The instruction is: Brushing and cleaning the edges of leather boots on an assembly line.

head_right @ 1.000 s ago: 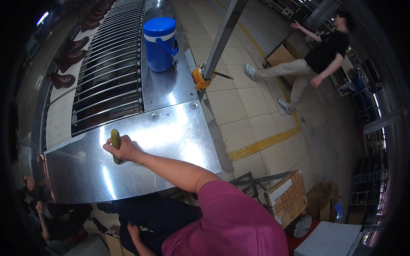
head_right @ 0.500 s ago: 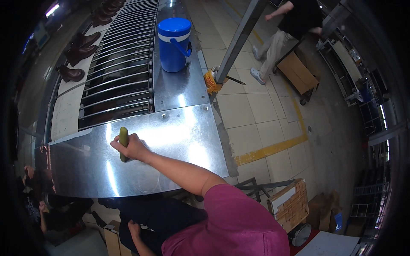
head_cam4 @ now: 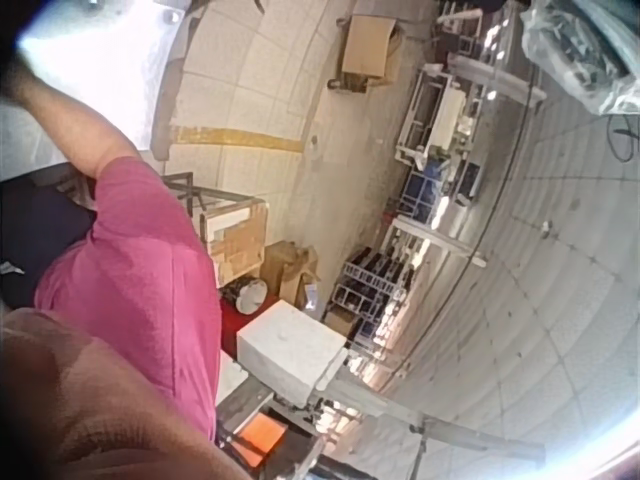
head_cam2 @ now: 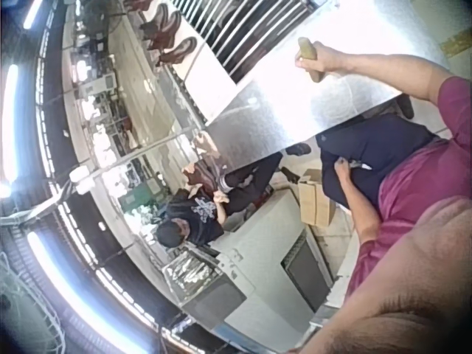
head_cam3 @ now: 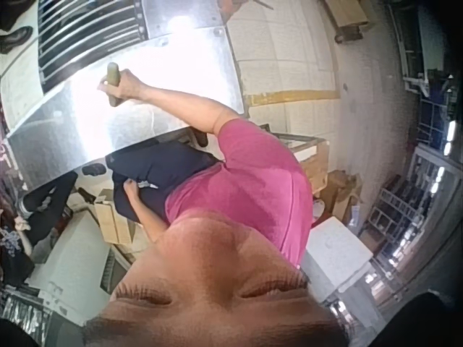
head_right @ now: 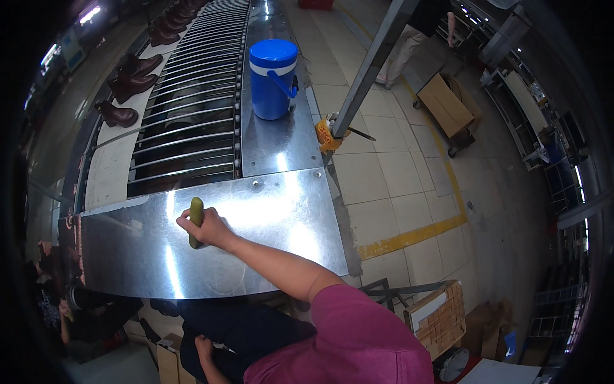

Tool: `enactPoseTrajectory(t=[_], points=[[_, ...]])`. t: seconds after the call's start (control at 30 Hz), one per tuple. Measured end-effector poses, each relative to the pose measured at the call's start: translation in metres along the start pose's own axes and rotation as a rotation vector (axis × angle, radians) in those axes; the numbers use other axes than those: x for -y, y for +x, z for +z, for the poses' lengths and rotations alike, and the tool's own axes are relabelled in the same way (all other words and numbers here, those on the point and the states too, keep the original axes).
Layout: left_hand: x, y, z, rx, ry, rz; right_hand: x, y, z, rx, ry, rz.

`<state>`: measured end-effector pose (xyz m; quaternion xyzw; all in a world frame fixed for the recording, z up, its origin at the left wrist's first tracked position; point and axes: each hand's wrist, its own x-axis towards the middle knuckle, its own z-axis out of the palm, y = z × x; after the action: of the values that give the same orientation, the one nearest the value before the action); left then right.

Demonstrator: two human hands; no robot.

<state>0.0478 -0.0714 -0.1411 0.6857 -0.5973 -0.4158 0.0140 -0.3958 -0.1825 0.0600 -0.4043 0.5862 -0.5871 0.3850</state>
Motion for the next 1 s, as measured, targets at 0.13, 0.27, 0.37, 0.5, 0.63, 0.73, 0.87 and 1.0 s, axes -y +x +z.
enactPoseTrajectory(t=[0.13, 0.27, 0.37, 0.5, 0.63, 0.73, 0.87, 1.0], points=[[-0.011, 0.000, 0.006, 0.058, -0.055, -0.031, -0.003, -0.002, -0.009, 0.007, -0.006, 0.013], [-0.004, 0.003, 0.005, -0.022, -0.102, 0.036, 0.001, 0.000, -0.003, 0.027, 0.023, 0.003], [-0.009, 0.002, 0.014, -0.105, -0.161, 0.187, -0.005, -0.001, -0.011, 0.016, 0.008, -0.003], [-0.001, 0.001, 0.002, -0.024, -0.058, 0.070, 0.000, 0.000, 0.000, 0.015, 0.058, -0.011], [-0.005, 0.004, 0.007, -0.007, -0.045, 0.079, -0.003, 0.001, -0.007, 0.005, 0.051, 0.033], [-0.005, 0.003, 0.011, -0.042, -0.086, 0.113, -0.005, 0.002, -0.005, 0.018, 0.053, 0.034], [-0.006, 0.002, 0.009, -0.090, -0.066, 0.119, -0.004, 0.000, -0.003, 0.006, 0.092, 0.053], [-0.022, -0.004, 0.010, -0.120, -0.068, 0.120, -0.002, -0.002, -0.008, 0.004, 0.085, 0.085]])
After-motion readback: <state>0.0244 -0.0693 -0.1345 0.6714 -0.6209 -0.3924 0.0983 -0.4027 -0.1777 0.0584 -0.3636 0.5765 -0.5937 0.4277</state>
